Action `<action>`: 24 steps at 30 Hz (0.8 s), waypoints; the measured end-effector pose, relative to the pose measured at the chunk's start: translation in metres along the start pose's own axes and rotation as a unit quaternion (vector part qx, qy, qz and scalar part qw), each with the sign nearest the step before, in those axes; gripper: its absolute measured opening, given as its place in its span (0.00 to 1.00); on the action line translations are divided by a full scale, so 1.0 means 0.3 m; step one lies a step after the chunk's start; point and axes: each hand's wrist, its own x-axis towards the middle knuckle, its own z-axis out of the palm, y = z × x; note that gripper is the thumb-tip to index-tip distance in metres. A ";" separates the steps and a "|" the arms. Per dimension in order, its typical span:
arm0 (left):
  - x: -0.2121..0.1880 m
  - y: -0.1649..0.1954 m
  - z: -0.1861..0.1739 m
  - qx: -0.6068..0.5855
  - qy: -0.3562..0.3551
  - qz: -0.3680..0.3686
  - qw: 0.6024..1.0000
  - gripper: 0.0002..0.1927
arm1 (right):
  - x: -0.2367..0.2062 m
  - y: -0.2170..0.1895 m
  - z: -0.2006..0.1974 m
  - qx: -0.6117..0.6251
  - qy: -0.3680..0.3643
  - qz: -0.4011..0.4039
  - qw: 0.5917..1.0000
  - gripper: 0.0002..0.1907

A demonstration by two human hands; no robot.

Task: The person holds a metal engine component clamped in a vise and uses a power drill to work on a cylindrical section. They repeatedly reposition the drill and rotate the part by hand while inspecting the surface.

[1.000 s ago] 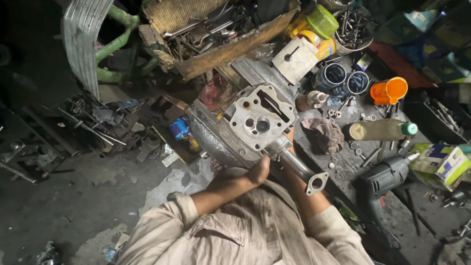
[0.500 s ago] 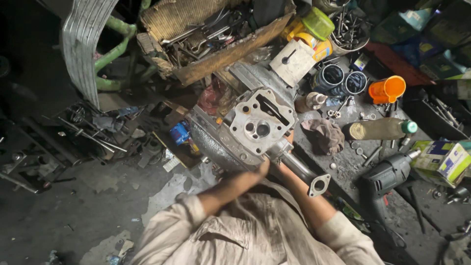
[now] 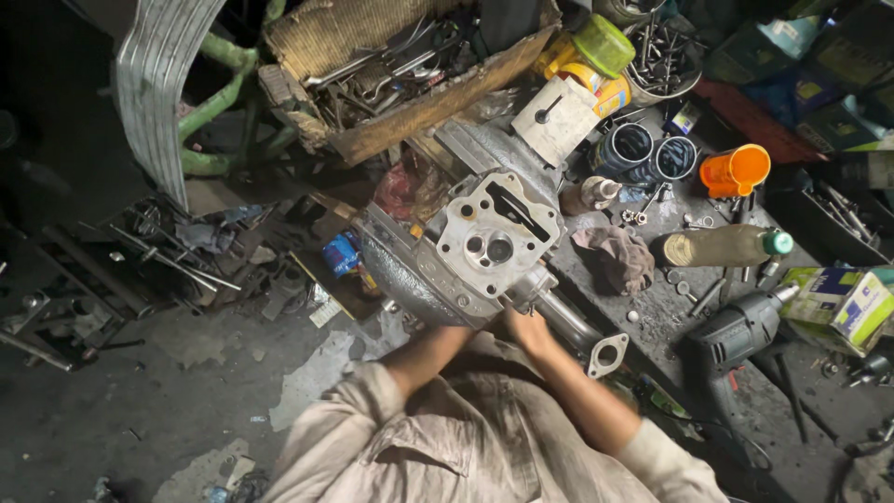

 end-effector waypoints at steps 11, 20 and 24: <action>-0.091 0.105 -0.011 0.047 -0.077 -0.044 0.995 0.17 | 0.178 -0.162 -0.119 0.043 0.131 -0.160 0.977 0.28; -0.003 0.152 0.153 -0.168 -0.026 -0.098 0.981 0.18 | 0.148 -0.235 -0.160 -0.082 0.210 -0.286 0.931 0.36; -0.017 0.193 0.185 -0.228 -0.017 -0.092 0.969 0.18 | 0.171 -0.298 -0.220 -0.027 0.252 -0.234 0.939 0.40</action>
